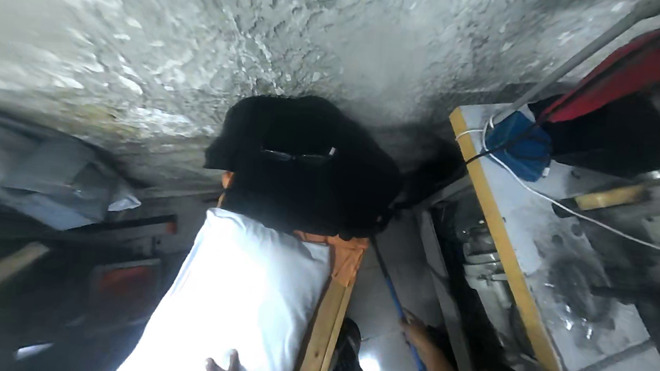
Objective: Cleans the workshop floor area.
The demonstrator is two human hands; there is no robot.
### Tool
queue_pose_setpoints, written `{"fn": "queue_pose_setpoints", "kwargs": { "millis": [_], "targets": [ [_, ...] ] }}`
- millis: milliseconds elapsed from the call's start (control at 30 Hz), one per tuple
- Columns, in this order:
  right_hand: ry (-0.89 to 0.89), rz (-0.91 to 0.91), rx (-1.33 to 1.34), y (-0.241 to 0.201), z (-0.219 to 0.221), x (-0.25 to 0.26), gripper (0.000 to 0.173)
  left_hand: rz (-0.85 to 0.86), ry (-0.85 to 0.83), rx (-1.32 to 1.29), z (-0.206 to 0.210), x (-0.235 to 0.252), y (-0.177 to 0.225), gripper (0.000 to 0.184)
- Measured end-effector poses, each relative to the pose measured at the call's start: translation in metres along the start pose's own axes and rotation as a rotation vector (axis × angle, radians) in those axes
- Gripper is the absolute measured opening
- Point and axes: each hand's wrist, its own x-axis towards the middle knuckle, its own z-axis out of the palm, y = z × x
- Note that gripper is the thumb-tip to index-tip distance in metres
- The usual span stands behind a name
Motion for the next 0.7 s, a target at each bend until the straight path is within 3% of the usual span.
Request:
{"fn": "queue_pose_setpoints", "kwargs": {
  "millis": [400,700],
  "targets": [
    [0.158,0.218,-0.075,0.196,0.005,-0.098,0.052,0.032,-0.019,0.101,-0.007,-0.006,0.003,0.1],
    [0.232,0.305,0.318,0.239,0.05,-0.13,0.035,0.067,0.004,0.123,-0.006,-0.007,0.002,0.099]
  ]
}}
